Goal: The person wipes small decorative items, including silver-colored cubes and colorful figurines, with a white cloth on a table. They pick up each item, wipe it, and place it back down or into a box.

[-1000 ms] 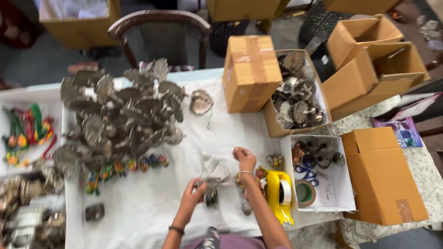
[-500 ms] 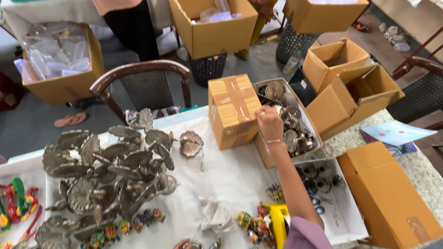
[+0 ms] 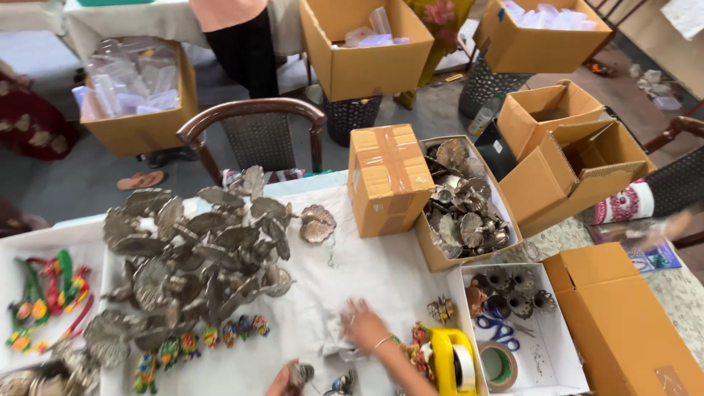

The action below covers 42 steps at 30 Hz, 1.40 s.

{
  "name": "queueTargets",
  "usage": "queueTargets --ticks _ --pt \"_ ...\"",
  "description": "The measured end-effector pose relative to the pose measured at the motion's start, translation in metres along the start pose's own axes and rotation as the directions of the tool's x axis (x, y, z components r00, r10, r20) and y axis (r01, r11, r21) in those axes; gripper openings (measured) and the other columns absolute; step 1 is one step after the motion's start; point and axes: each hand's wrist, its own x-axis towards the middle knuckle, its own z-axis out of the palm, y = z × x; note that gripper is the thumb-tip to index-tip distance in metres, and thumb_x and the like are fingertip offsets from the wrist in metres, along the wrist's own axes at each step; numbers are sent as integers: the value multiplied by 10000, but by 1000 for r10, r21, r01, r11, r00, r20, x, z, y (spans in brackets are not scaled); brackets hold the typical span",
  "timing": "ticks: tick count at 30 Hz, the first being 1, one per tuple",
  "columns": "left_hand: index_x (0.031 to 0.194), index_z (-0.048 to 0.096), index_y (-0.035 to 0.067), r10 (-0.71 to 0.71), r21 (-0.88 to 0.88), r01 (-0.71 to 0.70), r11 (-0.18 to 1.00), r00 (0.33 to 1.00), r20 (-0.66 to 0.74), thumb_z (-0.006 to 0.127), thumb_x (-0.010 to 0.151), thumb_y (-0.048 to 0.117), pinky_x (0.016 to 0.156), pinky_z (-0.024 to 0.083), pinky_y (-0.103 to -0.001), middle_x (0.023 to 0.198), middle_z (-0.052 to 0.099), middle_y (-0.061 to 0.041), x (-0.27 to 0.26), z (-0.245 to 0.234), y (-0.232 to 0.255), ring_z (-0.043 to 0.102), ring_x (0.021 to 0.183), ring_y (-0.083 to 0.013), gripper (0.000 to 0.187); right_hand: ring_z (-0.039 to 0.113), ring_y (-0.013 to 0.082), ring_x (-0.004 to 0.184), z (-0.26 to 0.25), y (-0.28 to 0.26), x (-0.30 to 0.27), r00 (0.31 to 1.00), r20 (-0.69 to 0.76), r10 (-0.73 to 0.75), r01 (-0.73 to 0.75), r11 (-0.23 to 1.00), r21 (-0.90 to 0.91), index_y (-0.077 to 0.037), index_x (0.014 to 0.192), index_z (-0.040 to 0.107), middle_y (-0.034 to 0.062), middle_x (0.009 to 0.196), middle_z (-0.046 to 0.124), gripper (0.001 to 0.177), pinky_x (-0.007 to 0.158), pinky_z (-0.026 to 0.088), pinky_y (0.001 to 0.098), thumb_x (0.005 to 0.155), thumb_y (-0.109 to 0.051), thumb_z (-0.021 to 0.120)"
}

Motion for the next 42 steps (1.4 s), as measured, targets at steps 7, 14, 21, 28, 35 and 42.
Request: queueTargets --ticks 7,14,21,28,35,42 --pt "1263 615 182 178 42 -183 982 832 -525 477 965 512 904 521 -493 1204 693 -98 2 209 -19 638 1068 -274 466 794 256 985 46 -46 -43 944 169 284 -329 773 542 -171 1179 828 109 1094 803 337 895 625 353 932 -105 608" --pt "1151 660 165 312 155 -275 949 755 -577 441 1030 541 822 545 -392 1096 698 -42 52 145 -57 649 997 -218 452 705 324 1038 -93 -154 -60 921 -363 145 214 589 779 -130 1262 720 113 1179 775 323 901 569 435 978 -252 629" --pt "1082 651 124 466 486 -153 860 623 -628 444 1027 492 826 519 -307 1017 681 -8 38 195 -80 623 952 -135 425 721 338 964 -113 -173 -61 973 -48 227 -86 547 833 -49 1046 766 171 1074 751 340 844 542 412 965 -327 588" --pt "934 709 77 498 534 -82 842 499 -709 514 984 375 735 480 -324 897 674 -34 37 203 -103 597 853 -158 359 708 378 739 -145 -169 -82 938 -37 344 -237 718 655 -63 800 784 194 811 740 364 703 554 461 924 -342 586" --pt "1001 660 42 531 519 -235 822 647 -547 537 1026 361 705 465 -319 876 625 -15 26 233 -86 569 821 -140 343 715 351 647 -183 -179 -80 901 -258 348 -130 786 604 -67 753 774 142 774 759 311 608 559 451 924 -281 627" --pt "1277 597 90 359 1 -408 913 802 -477 442 946 425 924 546 -418 1117 717 -119 -8 250 -38 665 1042 -278 496 662 302 1108 -170 -220 -78 935 -250 252 46 612 789 -109 1250 700 108 1203 718 356 886 497 474 955 -286 611"
